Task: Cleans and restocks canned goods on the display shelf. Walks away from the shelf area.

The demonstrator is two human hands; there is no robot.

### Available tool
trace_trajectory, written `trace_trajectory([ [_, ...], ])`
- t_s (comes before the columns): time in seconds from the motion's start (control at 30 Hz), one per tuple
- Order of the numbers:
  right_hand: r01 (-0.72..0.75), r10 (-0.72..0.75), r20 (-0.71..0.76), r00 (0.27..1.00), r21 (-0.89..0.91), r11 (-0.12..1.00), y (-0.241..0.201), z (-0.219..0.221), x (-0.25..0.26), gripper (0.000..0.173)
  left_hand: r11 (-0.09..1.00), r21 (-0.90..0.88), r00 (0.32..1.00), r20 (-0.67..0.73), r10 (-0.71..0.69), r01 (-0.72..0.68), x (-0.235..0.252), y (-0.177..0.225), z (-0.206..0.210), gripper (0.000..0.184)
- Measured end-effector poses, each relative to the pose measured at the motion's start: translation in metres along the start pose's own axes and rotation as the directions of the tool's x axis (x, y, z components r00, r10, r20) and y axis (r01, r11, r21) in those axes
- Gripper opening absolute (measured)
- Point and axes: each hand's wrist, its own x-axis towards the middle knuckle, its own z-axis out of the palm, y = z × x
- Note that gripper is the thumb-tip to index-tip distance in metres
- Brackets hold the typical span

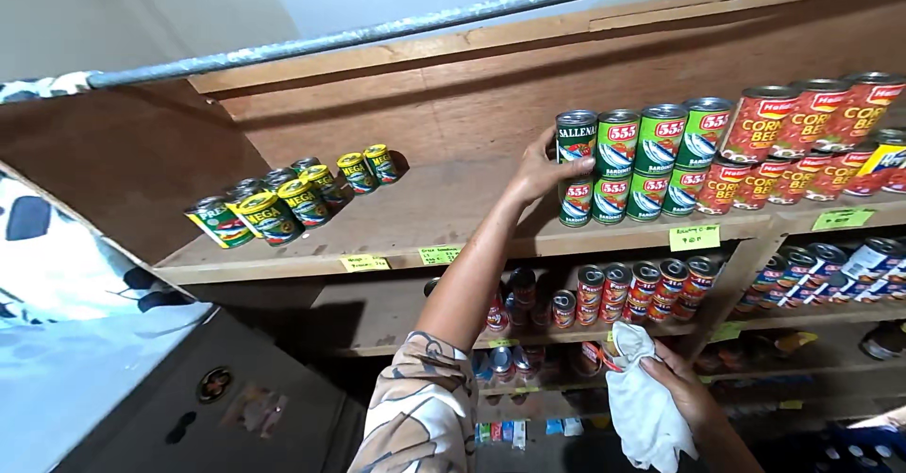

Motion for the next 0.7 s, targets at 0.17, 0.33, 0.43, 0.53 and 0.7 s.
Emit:
trace_trajectory([
  [0.17,-0.004,0.004,-0.014,1.0,0.006,1.0,0.001,-0.001,0.0,0.027,0.995,-0.076,0.997,0.046,-0.055,0.058,-0.014,-0.02,-0.002,0.053],
  [0.33,-0.006,0.006,-0.008,1.0,0.024,1.0,0.0,0.002,-0.001,0.026,0.993,-0.101,0.998,-0.003,-0.06,0.059,-0.019,-0.025,0.004,0.045],
  [0.43,-0.004,0.004,0.004,1.0,-0.009,1.0,0.002,0.001,-0.001,0.028,0.989,-0.129,0.997,-0.004,-0.078,0.076,-0.016,-0.027,0.007,0.033],
  [0.53,-0.005,0.005,-0.004,1.0,-0.019,1.0,0.002,0.001,-0.001,0.028,0.988,-0.144,0.998,-0.014,-0.058,0.056,-0.017,-0.029,0.007,0.03],
  [0.7,-0.034,0.034,-0.016,0.999,-0.023,0.999,0.0,0.004,0.0,0.029,0.986,-0.151,0.997,0.014,-0.074,0.075,-0.019,-0.028,0.008,0.034],
])
